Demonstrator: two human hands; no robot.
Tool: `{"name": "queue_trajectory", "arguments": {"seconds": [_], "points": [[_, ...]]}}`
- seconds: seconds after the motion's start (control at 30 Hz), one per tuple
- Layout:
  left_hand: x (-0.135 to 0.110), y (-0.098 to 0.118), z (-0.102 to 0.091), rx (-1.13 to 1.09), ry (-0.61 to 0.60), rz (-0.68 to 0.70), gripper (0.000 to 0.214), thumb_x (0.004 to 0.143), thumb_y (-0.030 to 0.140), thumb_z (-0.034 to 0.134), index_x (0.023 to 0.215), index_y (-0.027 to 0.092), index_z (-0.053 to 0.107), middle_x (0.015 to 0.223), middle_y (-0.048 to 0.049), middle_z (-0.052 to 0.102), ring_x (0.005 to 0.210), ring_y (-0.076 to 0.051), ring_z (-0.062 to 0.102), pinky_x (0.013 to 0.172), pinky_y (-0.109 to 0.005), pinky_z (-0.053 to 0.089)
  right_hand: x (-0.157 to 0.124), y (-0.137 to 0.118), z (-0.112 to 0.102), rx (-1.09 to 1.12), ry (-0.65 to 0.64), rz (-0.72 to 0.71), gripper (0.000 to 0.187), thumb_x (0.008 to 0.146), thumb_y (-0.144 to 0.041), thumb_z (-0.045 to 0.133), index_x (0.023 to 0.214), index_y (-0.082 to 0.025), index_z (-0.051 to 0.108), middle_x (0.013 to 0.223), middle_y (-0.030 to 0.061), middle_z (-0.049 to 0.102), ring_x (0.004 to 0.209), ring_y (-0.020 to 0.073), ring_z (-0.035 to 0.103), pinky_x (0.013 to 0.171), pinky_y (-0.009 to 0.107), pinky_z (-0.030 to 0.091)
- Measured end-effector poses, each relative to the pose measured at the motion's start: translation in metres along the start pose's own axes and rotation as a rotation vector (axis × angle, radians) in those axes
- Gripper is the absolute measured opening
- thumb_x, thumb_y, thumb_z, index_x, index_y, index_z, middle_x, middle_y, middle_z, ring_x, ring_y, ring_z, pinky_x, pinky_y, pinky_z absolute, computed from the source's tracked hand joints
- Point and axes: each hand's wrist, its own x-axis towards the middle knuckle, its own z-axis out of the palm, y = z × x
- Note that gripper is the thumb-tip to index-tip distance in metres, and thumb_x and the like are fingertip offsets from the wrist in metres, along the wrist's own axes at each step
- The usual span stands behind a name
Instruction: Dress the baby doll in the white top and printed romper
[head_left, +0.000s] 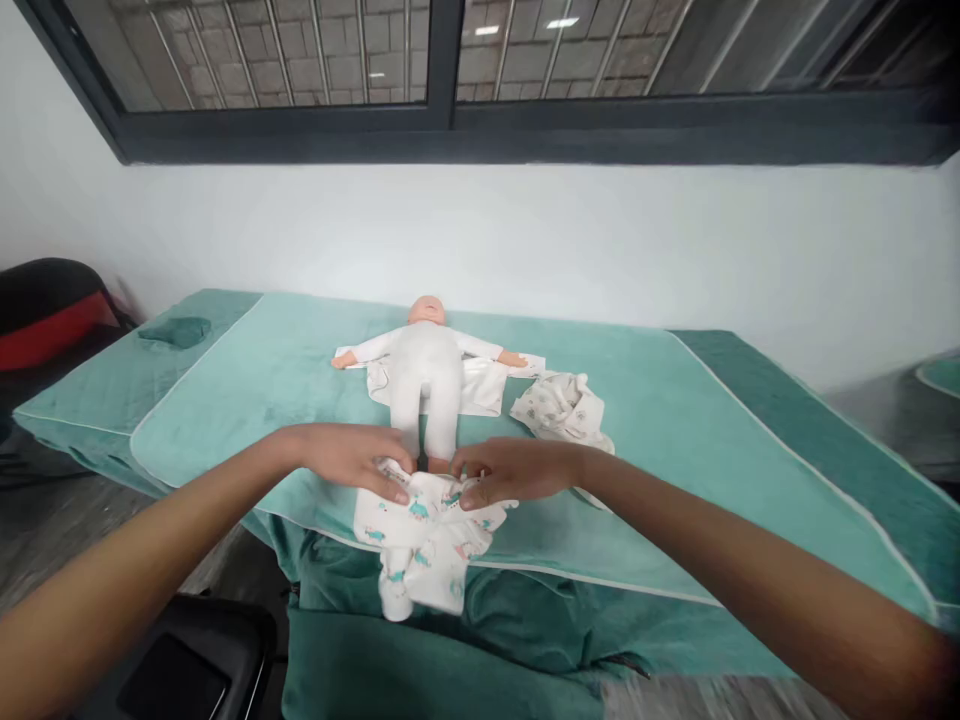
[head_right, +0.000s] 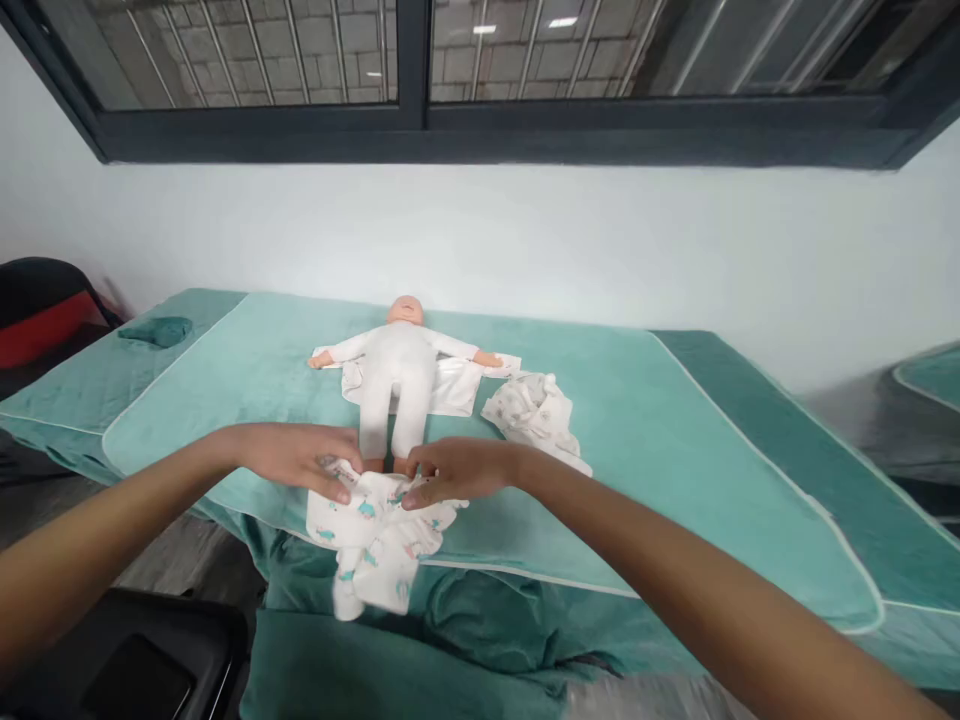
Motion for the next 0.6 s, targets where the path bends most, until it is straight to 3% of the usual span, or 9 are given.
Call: {"name": "queue_trajectory", "arguments": {"seconds": [0.07,0.13,0.3,0.43,0.53,0.6], "points": [[-0.002,0.021,-0.015,0.126,0.033,-0.041,0.033,0.089,0.052,0.061,0.094,0.02,0.066,0.086,-0.0018,0.062,0.076,-0.016,0.056,0.066,-0.026,0.039,-0.003,-0.025,-0.016,-0.137,0.023,0.06,0.045,0.086,-0.063,0.064,0.098,-0.021,0.063,0.085,0.0021,0.061,0.071,0.0171,0.052,0.061,0.029,0.036],[-0.005,0.042,-0.028,0.215,0.132,-0.065,0.026,0.088,0.045,0.061,0.085,0.019,0.058,0.077,0.0012,0.056,0.069,-0.014,0.047,0.06,-0.026,0.033,-0.006,-0.049,-0.031,-0.219,0.041,0.03,0.04,0.09,-0.059,0.061,0.083,-0.02,0.057,0.072,-0.0026,0.049,0.064,0.0137,0.042,0.059,0.029,0.029],[-0.02,0.073,-0.053,0.155,0.418,-0.015,0.022,0.083,0.038,0.065,0.09,0.021,0.053,0.085,0.0019,0.056,0.072,-0.013,0.046,0.062,-0.024,0.034,-0.015,-0.091,-0.06,-0.181,0.116,-0.111,0.039,0.08,-0.05,0.074,0.073,-0.021,0.048,0.07,-0.0059,0.036,0.064,0.0109,0.033,0.058,0.027,0.023],[-0.034,0.075,-0.065,0.196,0.445,0.027,0.034,0.08,0.044,0.069,0.106,0.022,0.063,0.093,0.0001,0.062,0.079,-0.015,0.055,0.068,-0.025,0.039,-0.022,-0.105,-0.075,-0.078,0.27,-0.149,0.041,0.078,-0.052,0.075,0.073,-0.021,0.048,0.071,-0.0056,0.04,0.064,0.0106,0.037,0.059,0.026,0.027],[-0.04,0.067,-0.069,0.269,0.438,0.02,0.029,0.083,0.049,0.065,0.087,0.02,0.068,0.091,-0.0006,0.064,0.079,-0.016,0.057,0.069,-0.025,0.04,-0.023,-0.104,-0.084,-0.149,0.326,-0.153,0.037,0.079,-0.054,0.074,0.076,-0.021,0.056,0.076,-0.0031,0.05,0.068,0.0124,0.045,0.061,0.026,0.034],[-0.039,0.052,-0.067,0.369,0.584,-0.033,0.032,0.083,0.052,0.066,0.077,0.02,0.064,0.089,-0.0019,0.064,0.079,-0.017,0.058,0.067,-0.026,0.039,-0.015,-0.093,-0.086,-0.266,0.324,-0.166,0.033,0.08,-0.053,0.073,0.082,-0.022,0.063,0.085,0.0001,0.058,0.077,0.0157,0.054,0.066,0.028,0.041]]}}
